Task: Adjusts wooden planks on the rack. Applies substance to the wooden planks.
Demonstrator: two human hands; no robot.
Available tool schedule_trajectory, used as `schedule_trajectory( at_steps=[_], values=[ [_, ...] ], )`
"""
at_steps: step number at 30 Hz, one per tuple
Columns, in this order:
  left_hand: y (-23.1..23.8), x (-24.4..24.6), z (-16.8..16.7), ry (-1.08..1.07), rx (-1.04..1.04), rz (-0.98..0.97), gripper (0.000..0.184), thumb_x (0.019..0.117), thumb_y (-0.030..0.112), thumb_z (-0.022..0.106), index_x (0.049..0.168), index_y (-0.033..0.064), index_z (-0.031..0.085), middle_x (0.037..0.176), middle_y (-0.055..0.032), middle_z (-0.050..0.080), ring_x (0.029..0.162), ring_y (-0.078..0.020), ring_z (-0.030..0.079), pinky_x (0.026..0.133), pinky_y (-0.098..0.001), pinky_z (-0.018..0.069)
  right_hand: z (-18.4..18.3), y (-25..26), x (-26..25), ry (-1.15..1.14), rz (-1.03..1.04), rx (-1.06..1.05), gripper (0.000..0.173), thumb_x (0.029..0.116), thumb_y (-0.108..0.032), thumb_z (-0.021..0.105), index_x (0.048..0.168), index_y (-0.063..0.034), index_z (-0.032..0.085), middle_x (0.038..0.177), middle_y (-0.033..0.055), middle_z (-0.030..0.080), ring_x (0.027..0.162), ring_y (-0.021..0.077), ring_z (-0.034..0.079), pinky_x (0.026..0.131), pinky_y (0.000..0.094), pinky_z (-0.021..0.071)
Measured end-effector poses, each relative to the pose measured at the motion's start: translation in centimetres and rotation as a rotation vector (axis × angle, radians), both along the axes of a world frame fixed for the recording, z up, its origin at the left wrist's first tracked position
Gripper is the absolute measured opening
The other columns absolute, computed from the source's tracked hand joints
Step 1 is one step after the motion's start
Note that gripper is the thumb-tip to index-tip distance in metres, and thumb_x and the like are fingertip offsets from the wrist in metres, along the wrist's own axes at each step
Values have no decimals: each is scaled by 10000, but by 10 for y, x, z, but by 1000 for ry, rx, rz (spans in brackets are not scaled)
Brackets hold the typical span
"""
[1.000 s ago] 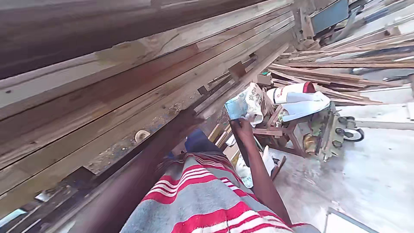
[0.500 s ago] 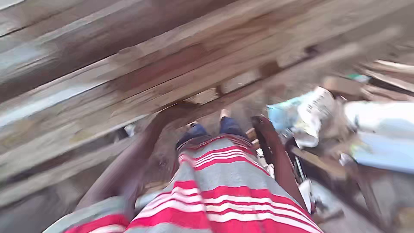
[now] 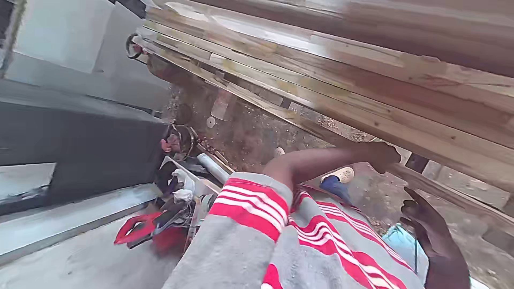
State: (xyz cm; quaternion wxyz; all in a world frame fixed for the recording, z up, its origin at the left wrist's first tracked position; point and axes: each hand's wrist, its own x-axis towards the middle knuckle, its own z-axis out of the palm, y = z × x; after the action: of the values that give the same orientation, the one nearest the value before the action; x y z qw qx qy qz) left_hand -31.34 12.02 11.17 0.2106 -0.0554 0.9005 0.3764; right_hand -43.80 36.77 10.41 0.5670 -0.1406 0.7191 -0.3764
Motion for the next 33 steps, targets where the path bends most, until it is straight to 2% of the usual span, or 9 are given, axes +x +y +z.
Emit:
schedule_trajectory(
  at_steps=[4,7,9,12,17,22,28,31,33],
  values=[
    [-26,22,20,-66,241,-36,376,976,238,709,1247,-19,661,1174,-184,696,1109,-302,664,936,-538,523,29,-11,58,139,-132,-91,747,879,-317,605,1555,-127,350,792,-138,536,614,-3,542,524,169,475],
    [-28,53,-13,-72,850,279,234,988,242,675,1087,36,722,917,-85,742,720,-152,714,640,-345,610,46,2,105,151,-395,-337,802,856,-502,700,1516,-177,378,914,-125,623,704,23,611,561,180,524],
    [-26,47,-27,-207,1039,293,239,1025,223,585,1136,36,685,933,-79,724,702,-137,688,655,-330,592,59,-6,132,110,-565,-460,554,1017,-412,472,1511,-176,389,1007,-72,664,737,47,649,564,178,537],
    [-29,30,-27,-116,653,54,311,1043,216,591,1251,-6,653,1126,-156,698,1013,-240,675,889,-465,540,72,-24,151,-8,-584,-427,489,1101,-459,192,1402,-216,490,1079,-53,721,736,53,676,554,188,542],
    [-37,124,3,346,217,329,380,1010,122,624,1373,10,612,1370,-193,630,1282,-332,605,1094,-524,476,64,-105,163,-562,-322,-455,473,979,-587,549,1262,-224,658,1057,-20,725,686,32,629,545,170,507],
    [-52,303,13,561,306,1064,382,1091,164,394,1400,25,569,1208,-127,704,1088,-204,690,954,-444,561,62,-241,243,-1234,85,-484,669,958,-521,646,1521,-207,469,967,64,688,614,87,635,514,179,522],
    [-86,499,35,1069,441,1508,401,1098,246,451,1372,-19,578,1244,-99,687,1106,-154,676,943,-345,584,58,-345,425,-1202,648,-266,546,970,-553,606,1322,-135,604,1093,71,695,669,79,652,549,185,528],
    [-104,592,41,1038,308,1638,221,1026,165,621,1163,14,705,1063,-72,700,787,-80,668,686,-247,595,54,-377,524,-1061,827,-168,519,954,-561,629,1304,-178,591,1092,78,682,687,110,656,538,223,537],
    [-119,648,42,950,163,1701,170,996,132,646,1015,-6,744,937,-71,704,776,-73,653,721,-242,570,59,-393,579,-826,926,-125,612,917,-646,634,1302,-174,569,1058,94,708,686,145,676,534,275,557]
  ],
)
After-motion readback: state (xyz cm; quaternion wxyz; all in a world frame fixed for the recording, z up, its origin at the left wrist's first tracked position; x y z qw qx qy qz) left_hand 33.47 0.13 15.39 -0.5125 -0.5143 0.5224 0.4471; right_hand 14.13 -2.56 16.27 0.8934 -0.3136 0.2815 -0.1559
